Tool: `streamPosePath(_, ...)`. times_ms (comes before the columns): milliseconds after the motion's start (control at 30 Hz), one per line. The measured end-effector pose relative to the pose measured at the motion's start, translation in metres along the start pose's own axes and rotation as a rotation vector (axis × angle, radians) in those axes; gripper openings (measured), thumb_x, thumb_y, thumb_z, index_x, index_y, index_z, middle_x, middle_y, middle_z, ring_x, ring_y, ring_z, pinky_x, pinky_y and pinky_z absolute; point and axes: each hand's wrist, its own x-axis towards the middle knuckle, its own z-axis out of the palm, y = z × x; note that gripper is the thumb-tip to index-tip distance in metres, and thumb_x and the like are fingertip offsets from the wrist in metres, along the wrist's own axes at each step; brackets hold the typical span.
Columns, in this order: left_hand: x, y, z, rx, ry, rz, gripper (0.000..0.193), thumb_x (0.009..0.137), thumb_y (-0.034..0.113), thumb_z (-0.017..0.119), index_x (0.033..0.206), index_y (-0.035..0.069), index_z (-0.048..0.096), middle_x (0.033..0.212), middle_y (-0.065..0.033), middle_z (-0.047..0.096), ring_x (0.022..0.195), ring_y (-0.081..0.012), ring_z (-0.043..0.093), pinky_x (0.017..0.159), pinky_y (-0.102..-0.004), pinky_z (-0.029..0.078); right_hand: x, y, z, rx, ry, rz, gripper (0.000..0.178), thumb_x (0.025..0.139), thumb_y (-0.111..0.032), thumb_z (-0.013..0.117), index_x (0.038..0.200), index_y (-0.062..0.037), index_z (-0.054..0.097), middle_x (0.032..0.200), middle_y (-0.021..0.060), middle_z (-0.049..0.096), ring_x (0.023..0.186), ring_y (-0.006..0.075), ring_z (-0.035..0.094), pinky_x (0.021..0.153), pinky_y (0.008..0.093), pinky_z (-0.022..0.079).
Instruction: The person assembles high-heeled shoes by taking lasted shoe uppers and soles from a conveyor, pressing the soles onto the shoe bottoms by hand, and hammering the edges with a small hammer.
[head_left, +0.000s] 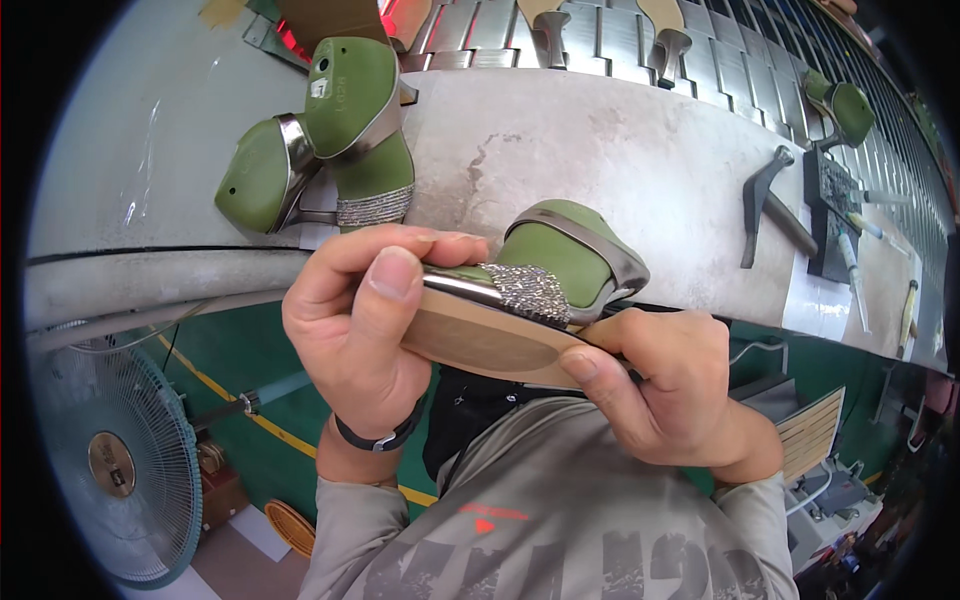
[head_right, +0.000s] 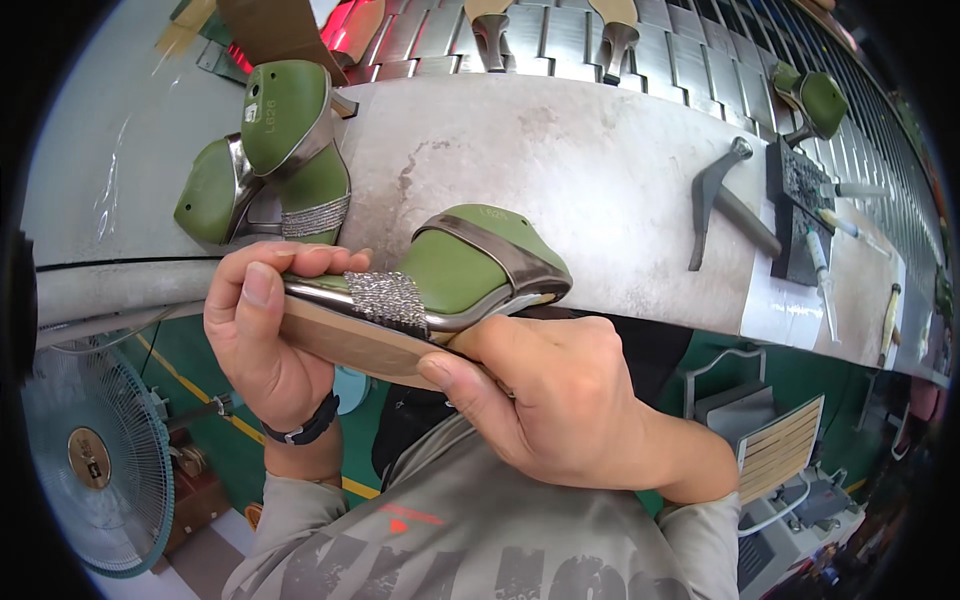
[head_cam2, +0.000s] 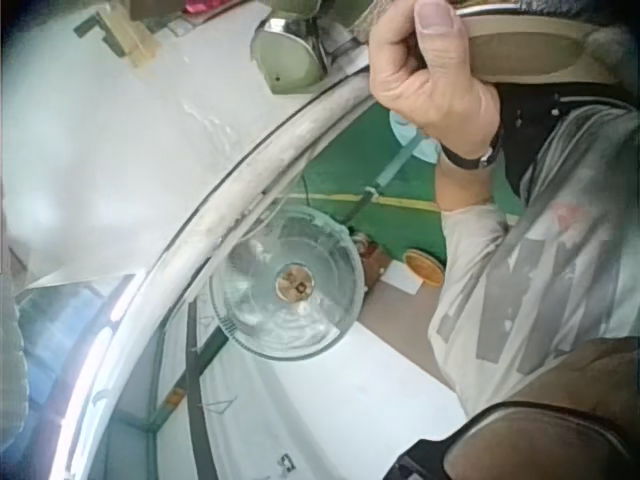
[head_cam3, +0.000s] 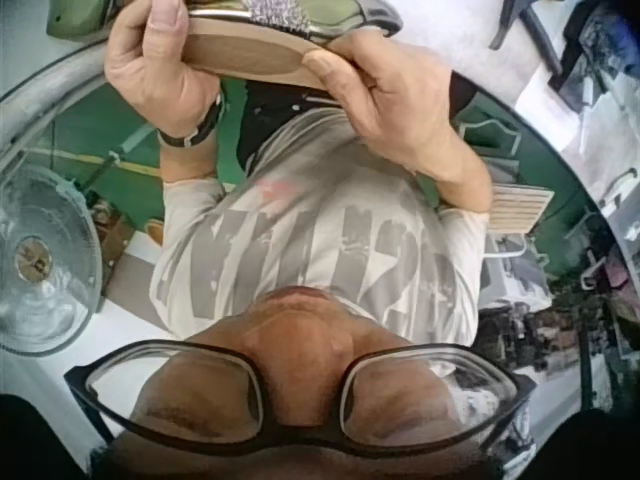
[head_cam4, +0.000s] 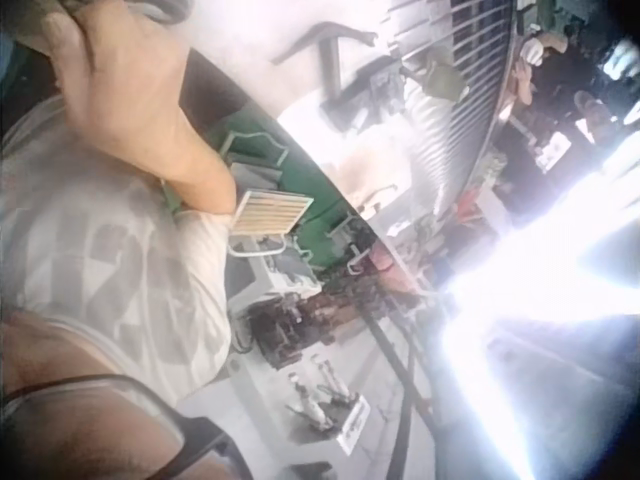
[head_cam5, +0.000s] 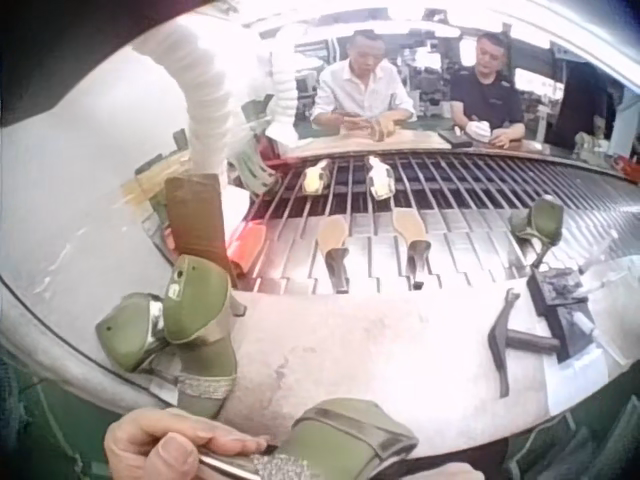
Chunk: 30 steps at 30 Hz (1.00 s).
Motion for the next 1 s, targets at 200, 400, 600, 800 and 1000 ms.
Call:
streamPosePath(200, -0.002, -0.001, 0.003, -0.037, 0.015, 0.0, 0.023, 0.105, 0.016, 0.057, 0.113, -0.005, 0.065, 0.099, -0.0208, 0.074, 0.094, -0.0325, 0.075, 0.09, -0.0522, 0.061, -0.004, 0.007, 0.004, 0.02, 0.05, 0.001, 0.021, 0.093, -0.014, 0.077, 0.076, -0.0059, 0.067, 0.058, 0.0077, 0.056, 0.047, 0.0253, 0.057, 0.043, 0.0371, 0.044)
streamPosePath(400, -0.002, 0.0, 0.008, 0.011, 0.022, 0.056, 0.026, 0.101, 0.016, 0.064, 0.112, -0.007, 0.065, 0.099, -0.0229, 0.075, 0.092, -0.0316, 0.076, 0.087, -0.0423, 0.062, 0.0, 0.005, -0.003, 0.07, -0.001, 0.05, 0.026, 0.091, -0.012, 0.077, 0.07, -0.0047, 0.063, 0.056, 0.0098, 0.054, 0.045, 0.0276, 0.055, 0.043, 0.0379, 0.042)
streamPosePath(600, 0.007, 0.001, 0.019, 0.784, -0.018, 0.449, 0.102, 0.067, 0.044, 0.099, 0.14, -0.01, 0.054, 0.111, -0.018, 0.072, 0.092, -0.0198, 0.069, 0.081, -0.0296, 0.058, 0.008, 0.006, 0.003, 0.094, 0.054, 0.093, 0.026, 0.089, -0.011, 0.077, 0.069, -0.003, 0.063, 0.055, 0.0113, 0.055, 0.044, 0.028, 0.056, 0.043, 0.0373, 0.042)
streamPosePath(800, 0.008, 0.012, 0.025, 0.737, -0.017, 0.311, 0.086, 0.076, 0.019, 0.093, 0.144, -0.009, 0.048, 0.103, -0.0154, 0.072, 0.085, -0.013, 0.066, 0.075, -0.0252, 0.053, 0.004, 0.005, 0.004, 0.085, 0.071, 0.098, 0.022, 0.089, -0.01, 0.076, 0.071, -0.0023, 0.066, 0.055, 0.0109, 0.057, 0.045, 0.0252, 0.057, 0.043, 0.0353, 0.042)
streamPosePath(1000, 0.013, 0.024, 0.042, 0.5, -0.05, 0.258, 0.051, 0.096, -0.001, 0.063, 0.143, -0.009, 0.046, 0.091, -0.0153, 0.075, 0.078, -0.0123, 0.066, 0.073, -0.0236, 0.052, -0.011, 0.014, -0.017, -0.002, 0.014, 0.092, 0.024, 0.081, -0.015, 0.085, 0.074, -0.0028, 0.066, 0.062, 0.0107, 0.062, 0.049, 0.0231, 0.058, 0.046, 0.0356, 0.044)
